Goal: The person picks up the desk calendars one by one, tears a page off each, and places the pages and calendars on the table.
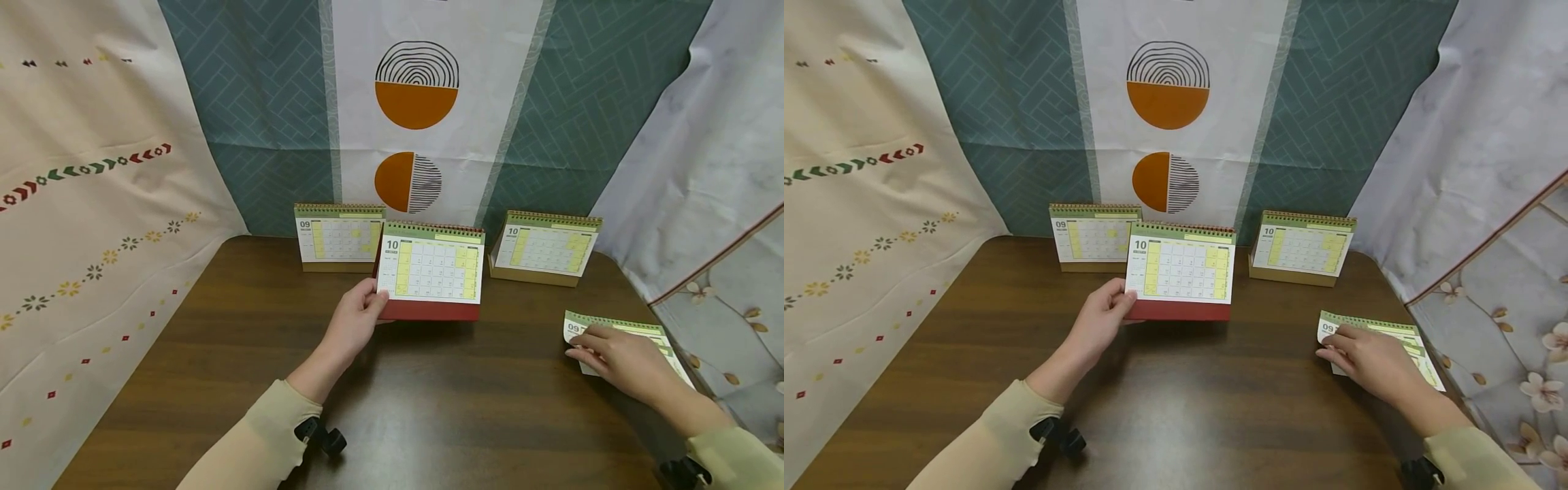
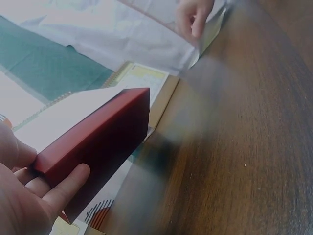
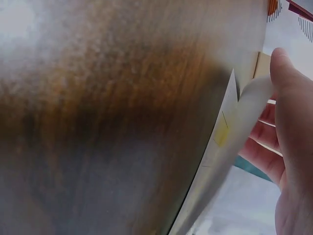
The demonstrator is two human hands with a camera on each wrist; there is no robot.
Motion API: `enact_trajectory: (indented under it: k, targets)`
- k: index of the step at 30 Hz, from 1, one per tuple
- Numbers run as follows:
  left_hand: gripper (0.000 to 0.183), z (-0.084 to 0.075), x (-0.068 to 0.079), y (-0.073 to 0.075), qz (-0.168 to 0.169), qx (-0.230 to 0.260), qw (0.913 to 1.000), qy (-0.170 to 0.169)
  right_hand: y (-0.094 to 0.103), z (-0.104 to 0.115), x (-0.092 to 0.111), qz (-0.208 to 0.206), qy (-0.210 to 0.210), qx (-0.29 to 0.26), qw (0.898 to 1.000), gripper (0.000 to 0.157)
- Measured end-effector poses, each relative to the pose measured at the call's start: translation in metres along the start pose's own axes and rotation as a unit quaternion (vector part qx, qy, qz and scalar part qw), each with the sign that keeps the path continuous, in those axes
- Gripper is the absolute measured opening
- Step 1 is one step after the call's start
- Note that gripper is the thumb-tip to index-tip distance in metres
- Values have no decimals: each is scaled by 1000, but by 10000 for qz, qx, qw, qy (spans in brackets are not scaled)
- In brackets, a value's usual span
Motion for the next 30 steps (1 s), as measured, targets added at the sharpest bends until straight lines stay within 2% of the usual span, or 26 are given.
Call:
enact_trajectory:
  k: [8,13,20,24,30]
  targets:
    - [18,0,0,0,31,81,10000,11,-4,2,4,31,34,1,10000,19]
    - [18,0,0,0,22,57,10000,-24,-5,2,6,123,-89,-24,9999,18]
    - [19,-2,1,0,13,44,10000,-16,-4,8,-2,60,-257,208,9994,20]
    - [19,-2,0,0,26,55,10000,-14,-3,15,-15,8,-647,276,9975,30]
    - [20,0,1,0,51,65,10000,41,-10,32,-46,108,-1496,-261,9884,38]
Point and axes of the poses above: each hand's wrist, its own x-axis away from the middle knuckle, its own y-axis out of the back of the hand, z = x × y, the point moved 4 cm from there along -x, towards the middle knuckle, and after that the axes turned 5 degrees about -z, right-handed, at the moved point
